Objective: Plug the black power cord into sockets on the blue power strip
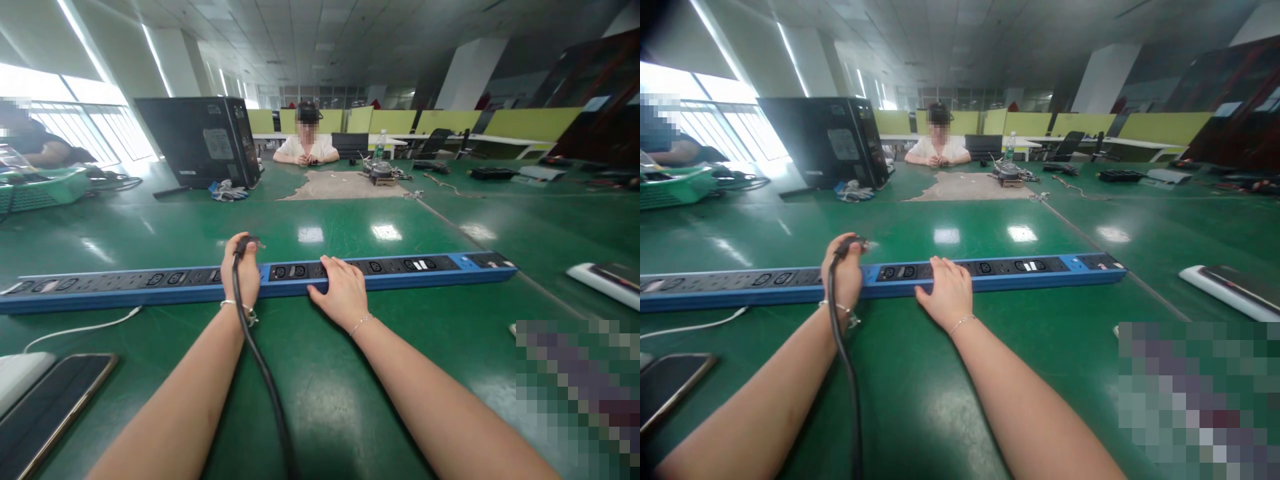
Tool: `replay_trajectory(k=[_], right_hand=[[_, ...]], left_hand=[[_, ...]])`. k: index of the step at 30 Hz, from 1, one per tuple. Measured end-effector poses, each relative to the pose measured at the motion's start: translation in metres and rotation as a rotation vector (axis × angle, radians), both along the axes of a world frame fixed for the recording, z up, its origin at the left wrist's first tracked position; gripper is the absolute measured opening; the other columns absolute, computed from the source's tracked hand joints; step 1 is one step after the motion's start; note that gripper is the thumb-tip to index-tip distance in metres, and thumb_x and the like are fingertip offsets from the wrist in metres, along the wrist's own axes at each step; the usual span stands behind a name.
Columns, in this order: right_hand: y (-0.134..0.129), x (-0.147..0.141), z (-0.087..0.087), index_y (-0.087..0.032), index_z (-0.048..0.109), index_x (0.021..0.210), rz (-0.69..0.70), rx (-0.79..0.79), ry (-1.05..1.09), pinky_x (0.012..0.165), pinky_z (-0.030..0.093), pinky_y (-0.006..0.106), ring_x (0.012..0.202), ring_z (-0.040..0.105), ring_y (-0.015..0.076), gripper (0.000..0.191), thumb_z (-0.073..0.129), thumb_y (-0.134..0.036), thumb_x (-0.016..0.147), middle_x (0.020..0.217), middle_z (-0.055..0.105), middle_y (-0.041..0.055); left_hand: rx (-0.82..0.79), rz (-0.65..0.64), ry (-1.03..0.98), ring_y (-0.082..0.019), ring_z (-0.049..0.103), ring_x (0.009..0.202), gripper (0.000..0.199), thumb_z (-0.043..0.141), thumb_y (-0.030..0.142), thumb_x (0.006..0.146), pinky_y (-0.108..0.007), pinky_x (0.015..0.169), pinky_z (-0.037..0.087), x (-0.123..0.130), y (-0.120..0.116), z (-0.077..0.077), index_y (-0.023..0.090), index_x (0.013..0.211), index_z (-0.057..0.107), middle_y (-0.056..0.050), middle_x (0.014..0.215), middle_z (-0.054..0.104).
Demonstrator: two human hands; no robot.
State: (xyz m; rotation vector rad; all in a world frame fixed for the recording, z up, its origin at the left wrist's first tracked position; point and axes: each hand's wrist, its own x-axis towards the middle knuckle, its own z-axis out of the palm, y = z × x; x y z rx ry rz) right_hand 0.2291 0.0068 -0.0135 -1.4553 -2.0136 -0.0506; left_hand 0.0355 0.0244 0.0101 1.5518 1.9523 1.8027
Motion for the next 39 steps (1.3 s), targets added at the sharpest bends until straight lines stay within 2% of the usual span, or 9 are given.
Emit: replay_trajectory(k=[3,6,15,28,34,39], right_hand=[[0.001,0.0,0.0,-0.017,0.051,0.125,0.01,-0.007,0.008,0.103,0.026,0.04,0.125,0.043,0.0228,0.055,0.057,-0.04,0.076,0.131,0.055,0.009],[0.001,0.0,0.0,-0.018,0.053,0.123,0.015,0.002,0.015,0.103,0.026,0.04,0.125,0.043,0.0225,0.052,0.057,-0.039,0.076,0.132,0.054,0.0078],[0.001,0.0,-0.001,-0.019,0.055,0.122,0.011,0.009,-0.009,0.103,0.026,0.041,0.125,0.043,0.0223,0.05,0.057,-0.04,0.077,0.132,0.054,0.0074],[0.0,0.0,-0.001,-0.019,0.057,0.119,0.011,0.013,0.006,0.102,0.026,0.041,0.124,0.043,0.0226,0.047,0.057,-0.04,0.077,0.132,0.054,0.0065],[0.0,0.0,-0.001,-0.019,0.057,0.119,0.005,0.016,-0.004,0.102,0.027,0.041,0.124,0.043,0.0223,0.047,0.057,-0.041,0.077,0.132,0.054,0.0058],[0.0,0.0,-0.001,-0.019,0.058,0.118,0.005,0.025,-0.009,0.102,0.027,0.04,0.124,0.044,0.0224,0.047,0.057,-0.04,0.077,0.132,0.054,0.0062]], left_hand=[[-0.123,-0.097,0.099,-0.018,0.063,0.09,0.033,0.049,0.04,0.082,-0.033,0.085,0.048,-0.032,-0.009,0.003,0.022,0.108,0.06,-0.004,0.1,0.068],[-0.271,-0.166,0.225,-0.02,0.064,0.088,0.035,0.049,0.04,0.082,-0.035,0.083,0.049,-0.046,-0.023,0.004,0.024,0.11,0.062,-0.004,0.099,0.07],[-0.341,-0.179,0.282,-0.022,0.064,0.097,0.035,0.049,0.036,0.081,-0.036,0.088,0.048,-0.039,-0.026,0.005,0.026,0.113,0.061,-0.003,0.106,0.069],[-0.304,-0.124,0.372,-0.021,0.066,0.09,0.037,0.048,0.038,0.083,-0.034,0.083,0.049,-0.036,-0.025,-0.003,0.029,0.118,0.057,-0.003,0.096,0.071],[-0.324,-0.218,0.479,-0.02,0.064,0.094,0.036,0.048,0.039,0.084,-0.033,0.089,0.046,-0.04,-0.024,-0.004,0.028,0.117,0.057,-0.003,0.098,0.071],[-0.286,-0.21,0.568,-0.022,0.063,0.096,0.036,0.046,0.039,0.085,-0.033,0.087,0.045,-0.041,-0.024,-0.008,0.027,0.117,0.056,-0.004,0.103,0.069]])
